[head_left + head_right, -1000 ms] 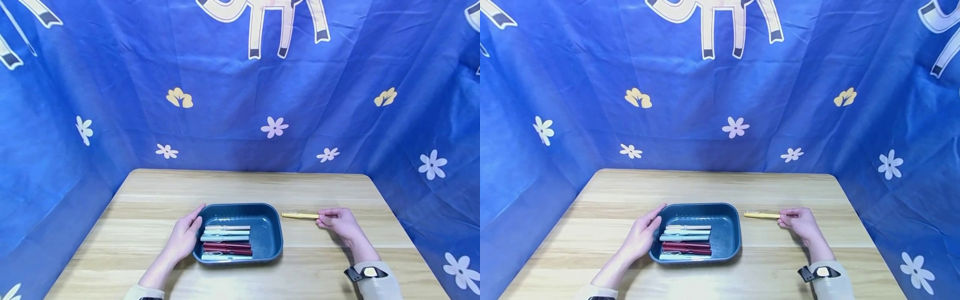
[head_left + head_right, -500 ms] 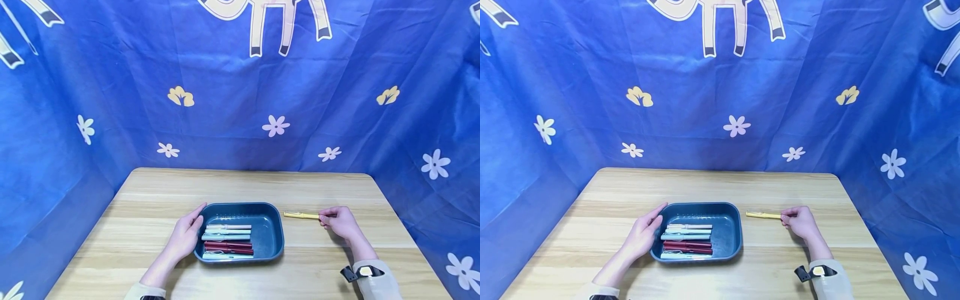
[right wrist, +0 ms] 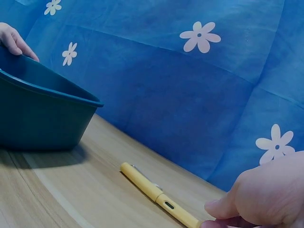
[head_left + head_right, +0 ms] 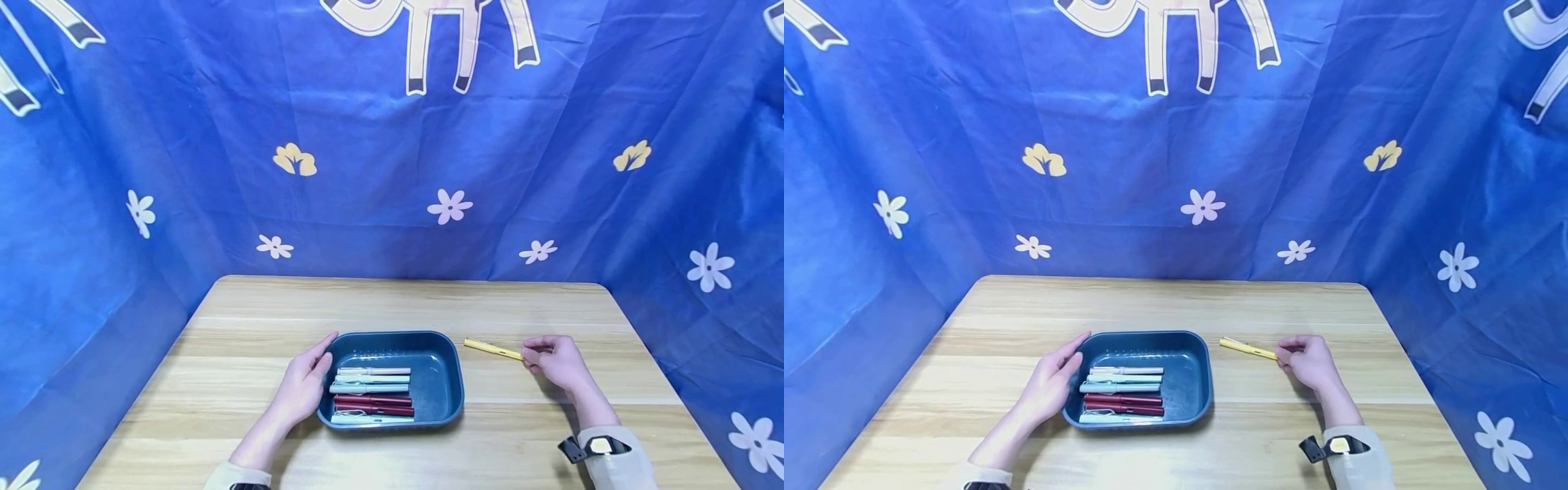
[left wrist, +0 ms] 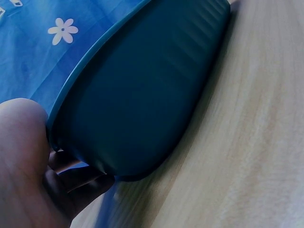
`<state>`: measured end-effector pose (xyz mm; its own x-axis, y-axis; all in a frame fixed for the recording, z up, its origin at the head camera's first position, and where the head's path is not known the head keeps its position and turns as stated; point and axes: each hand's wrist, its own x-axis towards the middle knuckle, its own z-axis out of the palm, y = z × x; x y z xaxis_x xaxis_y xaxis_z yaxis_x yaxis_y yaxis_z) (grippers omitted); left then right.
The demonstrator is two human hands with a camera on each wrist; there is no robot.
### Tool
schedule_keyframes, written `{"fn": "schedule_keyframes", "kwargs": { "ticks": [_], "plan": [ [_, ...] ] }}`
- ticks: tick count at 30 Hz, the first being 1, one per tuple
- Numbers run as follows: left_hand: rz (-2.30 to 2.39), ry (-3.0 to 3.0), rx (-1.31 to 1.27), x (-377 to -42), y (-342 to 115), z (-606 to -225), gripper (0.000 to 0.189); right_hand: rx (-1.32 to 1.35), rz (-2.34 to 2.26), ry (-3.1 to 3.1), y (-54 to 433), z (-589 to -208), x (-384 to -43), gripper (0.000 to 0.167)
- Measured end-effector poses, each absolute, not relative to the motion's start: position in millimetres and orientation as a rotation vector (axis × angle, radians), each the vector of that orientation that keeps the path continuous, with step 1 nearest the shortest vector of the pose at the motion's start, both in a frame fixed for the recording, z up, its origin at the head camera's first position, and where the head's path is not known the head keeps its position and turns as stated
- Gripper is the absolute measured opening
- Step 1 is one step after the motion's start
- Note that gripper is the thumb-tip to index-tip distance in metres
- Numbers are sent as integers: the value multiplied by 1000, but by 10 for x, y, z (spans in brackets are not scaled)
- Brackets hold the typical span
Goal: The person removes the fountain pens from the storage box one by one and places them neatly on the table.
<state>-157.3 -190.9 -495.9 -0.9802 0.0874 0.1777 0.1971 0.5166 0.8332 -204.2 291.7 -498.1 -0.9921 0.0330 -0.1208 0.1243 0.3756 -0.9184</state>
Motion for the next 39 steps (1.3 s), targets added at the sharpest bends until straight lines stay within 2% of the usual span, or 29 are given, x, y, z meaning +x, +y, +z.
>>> {"fn": "schedule_keyframes", "kwargs": {
  "ticks": [10,30,39],
  "plan": [
    [-1461,-2627,-250,-1565,-1911,-4972,45,122,-1713,2550,2885,-4889,-2026,30],
    [-1435,-2636,-260,-1579,-1925,-4991,45,-207,-1846,2401,2582,-4422,-1953,39],
    [-1440,-2633,-263,-1575,-1927,-4996,45,-360,-1827,2363,2319,-4261,-1931,31]
  ]
}}
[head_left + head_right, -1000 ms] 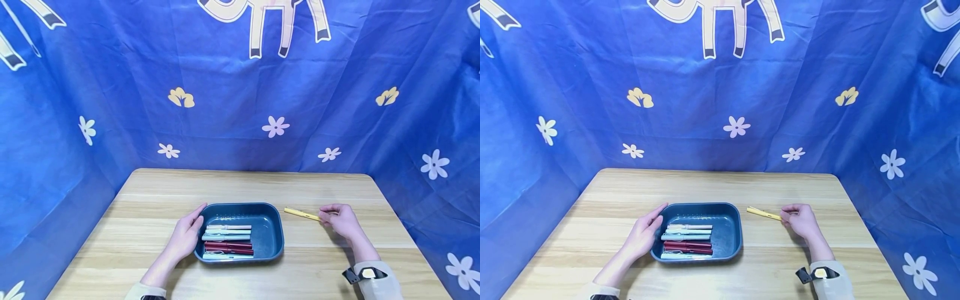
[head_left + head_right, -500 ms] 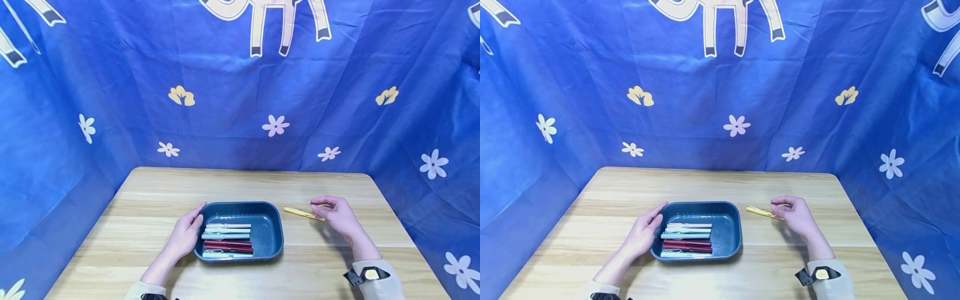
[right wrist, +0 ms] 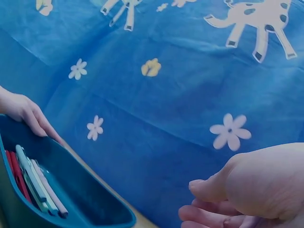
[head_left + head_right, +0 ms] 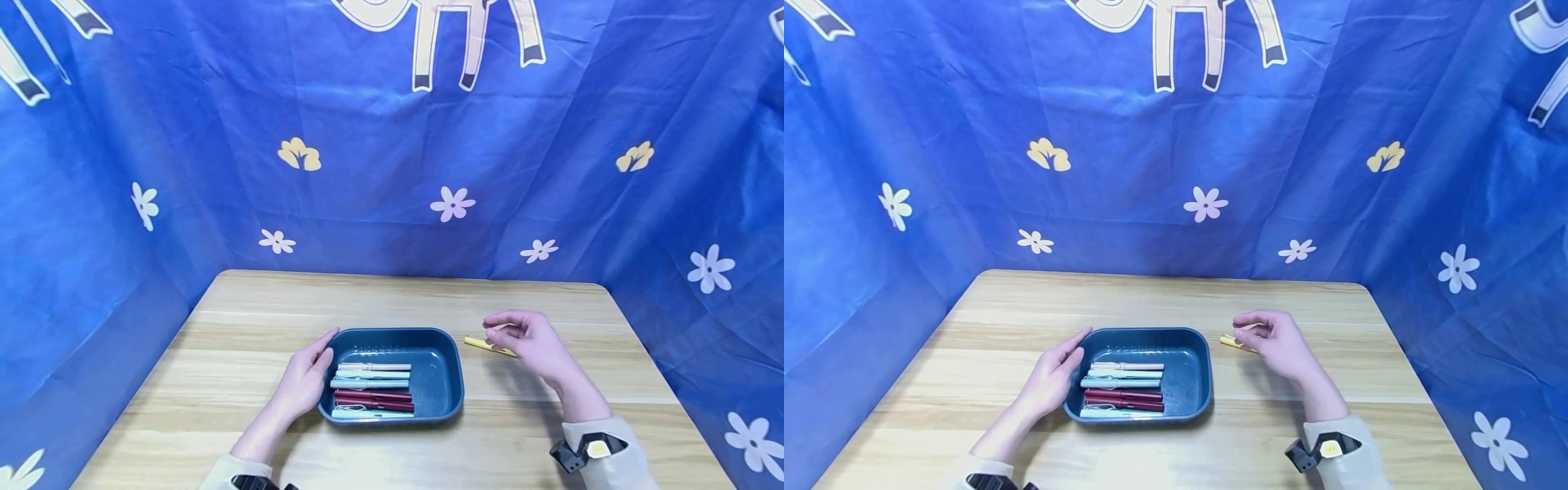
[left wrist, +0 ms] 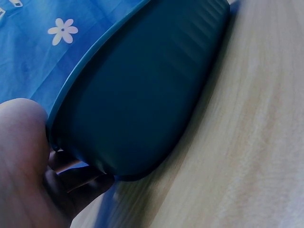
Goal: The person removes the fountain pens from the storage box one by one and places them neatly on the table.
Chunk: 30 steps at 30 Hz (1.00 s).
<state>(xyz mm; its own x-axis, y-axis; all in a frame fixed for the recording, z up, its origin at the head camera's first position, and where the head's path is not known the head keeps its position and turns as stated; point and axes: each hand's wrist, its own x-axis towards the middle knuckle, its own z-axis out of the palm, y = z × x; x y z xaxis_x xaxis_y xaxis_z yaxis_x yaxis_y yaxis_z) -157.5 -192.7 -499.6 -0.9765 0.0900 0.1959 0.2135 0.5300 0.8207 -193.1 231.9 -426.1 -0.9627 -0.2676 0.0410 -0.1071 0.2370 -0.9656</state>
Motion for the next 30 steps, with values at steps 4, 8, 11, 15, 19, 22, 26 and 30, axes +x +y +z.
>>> {"fn": "schedule_keyframes", "kwargs": {
  "ticks": [4,8,11,15,19,22,26,30],
  "plan": [
    [-1433,-2633,-263,-1571,-1929,-4988,45,-435,-1824,2334,2185,-4210,-1939,31],
    [-1435,-2631,-263,-1573,-1929,-4981,45,-502,-1811,2312,2041,-4198,-1959,29],
    [-1445,-2632,-258,-1578,-1928,-4978,46,-542,-1795,2304,1932,-4201,-1975,27],
    [-1461,-2633,-252,-1579,-1925,-4977,46,-559,-1786,2265,1786,-4224,-1996,26],
    [-1467,-2633,-248,-1575,-1931,-4980,46,-566,-1757,2238,1629,-4284,-2014,27],
    [-1465,-2631,-240,-1571,-1936,-4977,46,-591,-1709,2241,1499,-4339,-2022,27],
    [-1463,-2628,-238,-1563,-1935,-4968,46,-620,-1639,2236,1340,-4415,-2034,25],
    [-1473,-2628,-240,-1559,-1928,-4969,46,-637,-1564,2252,1222,-4479,-2037,23]
  ]
}}
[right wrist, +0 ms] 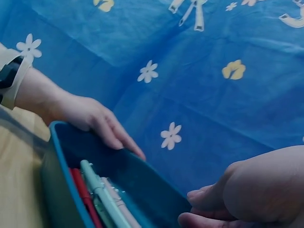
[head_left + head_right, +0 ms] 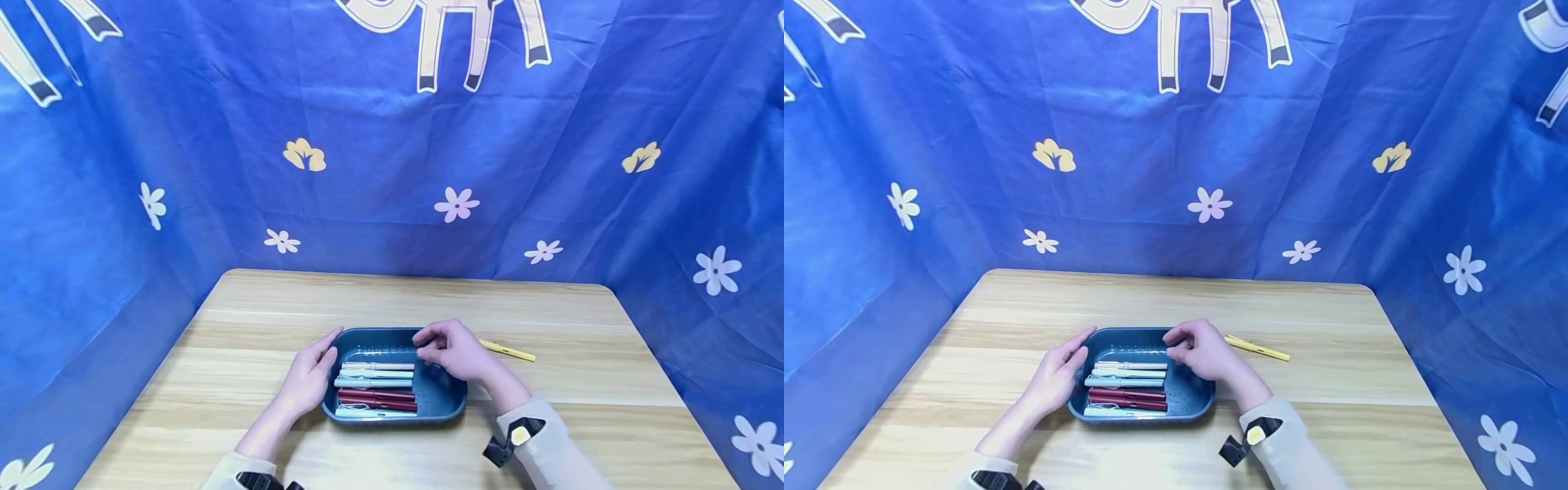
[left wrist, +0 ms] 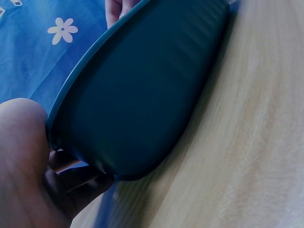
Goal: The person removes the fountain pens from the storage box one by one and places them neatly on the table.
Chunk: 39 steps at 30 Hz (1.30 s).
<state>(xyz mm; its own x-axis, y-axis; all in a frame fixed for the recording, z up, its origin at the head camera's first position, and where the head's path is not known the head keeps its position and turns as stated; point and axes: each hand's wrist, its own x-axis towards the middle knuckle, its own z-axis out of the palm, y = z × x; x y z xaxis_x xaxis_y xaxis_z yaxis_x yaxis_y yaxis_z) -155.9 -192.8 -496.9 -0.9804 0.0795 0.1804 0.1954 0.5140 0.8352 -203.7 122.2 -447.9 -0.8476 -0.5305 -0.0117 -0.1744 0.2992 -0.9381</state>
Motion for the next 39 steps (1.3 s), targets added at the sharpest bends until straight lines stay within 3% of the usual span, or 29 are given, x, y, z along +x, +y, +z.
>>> {"fn": "schedule_keyframes", "kwargs": {
  "ticks": [19,39],
  "plan": [
    [-1480,-2622,-243,-1550,-1906,-4954,45,-568,-1360,2413,900,-4688,-2080,13],
    [-1520,-2604,-226,-1557,-1907,-4977,45,-657,-1255,2347,812,-4783,-2099,19]
  ]
}}
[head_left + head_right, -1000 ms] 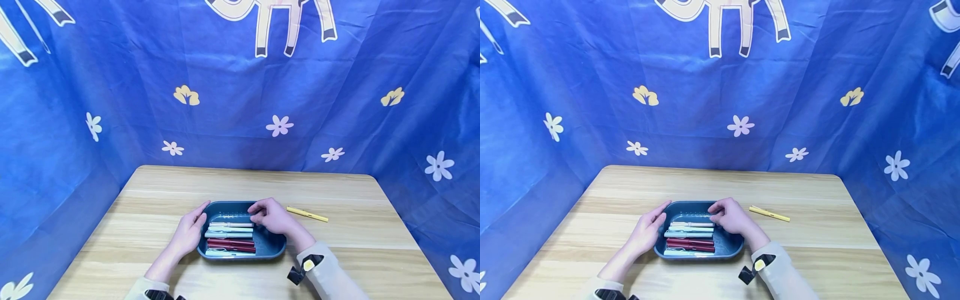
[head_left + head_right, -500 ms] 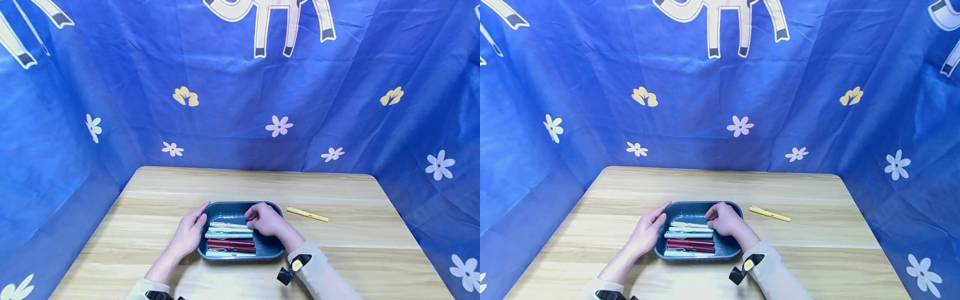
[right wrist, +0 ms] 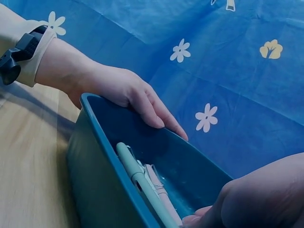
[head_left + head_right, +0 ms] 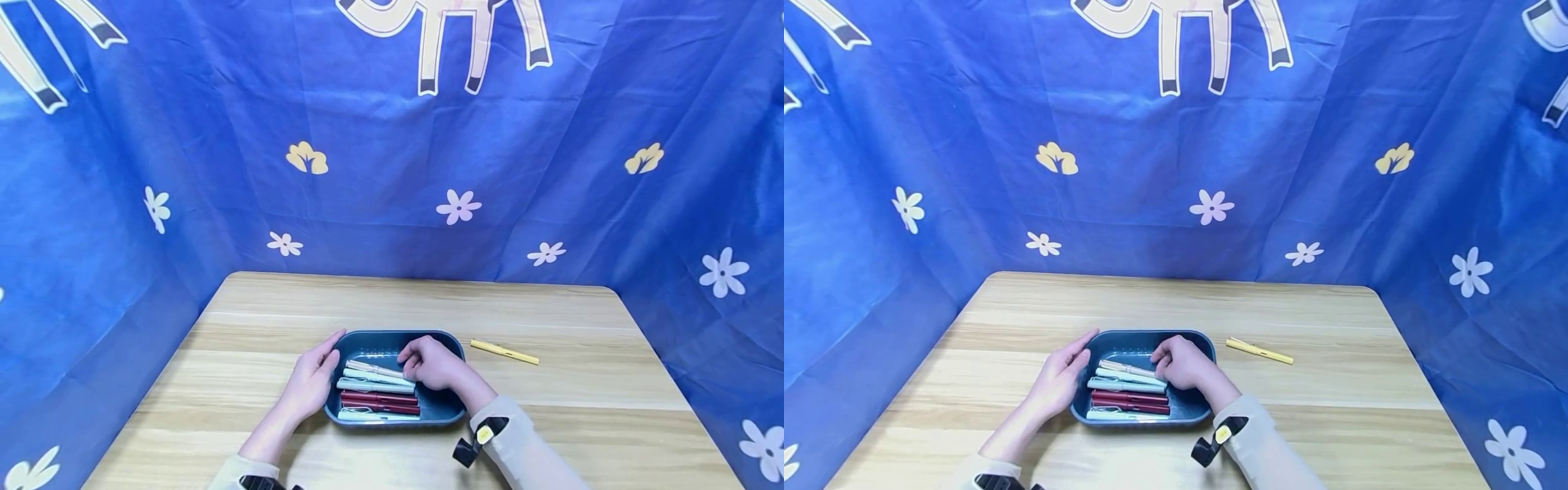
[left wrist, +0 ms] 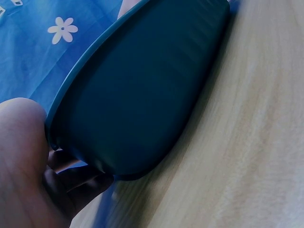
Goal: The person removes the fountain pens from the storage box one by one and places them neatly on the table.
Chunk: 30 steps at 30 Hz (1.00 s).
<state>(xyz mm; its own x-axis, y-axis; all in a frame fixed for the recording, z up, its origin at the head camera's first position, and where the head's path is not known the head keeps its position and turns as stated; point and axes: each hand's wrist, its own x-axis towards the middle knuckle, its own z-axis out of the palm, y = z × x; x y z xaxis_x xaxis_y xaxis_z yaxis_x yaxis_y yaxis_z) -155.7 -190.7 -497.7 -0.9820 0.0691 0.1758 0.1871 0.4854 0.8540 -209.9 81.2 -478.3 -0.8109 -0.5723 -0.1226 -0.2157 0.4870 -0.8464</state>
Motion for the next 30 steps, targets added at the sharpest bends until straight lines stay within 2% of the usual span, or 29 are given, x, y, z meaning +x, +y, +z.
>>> {"fn": "schedule_keyframes", "kwargs": {
  "ticks": [9,20,30],
  "plan": [
    [-1497,-2607,-226,-1541,-1897,-4960,45,-582,-1182,2407,787,-4762,-2034,28],
    [-1499,-2604,-227,-1535,-1879,-4953,45,-641,-1256,2507,804,-4832,-2067,17],
    [-1486,-2615,-226,-1538,-1886,-4951,45,-550,-1459,2377,835,-4835,-2088,11]
  ]
}}
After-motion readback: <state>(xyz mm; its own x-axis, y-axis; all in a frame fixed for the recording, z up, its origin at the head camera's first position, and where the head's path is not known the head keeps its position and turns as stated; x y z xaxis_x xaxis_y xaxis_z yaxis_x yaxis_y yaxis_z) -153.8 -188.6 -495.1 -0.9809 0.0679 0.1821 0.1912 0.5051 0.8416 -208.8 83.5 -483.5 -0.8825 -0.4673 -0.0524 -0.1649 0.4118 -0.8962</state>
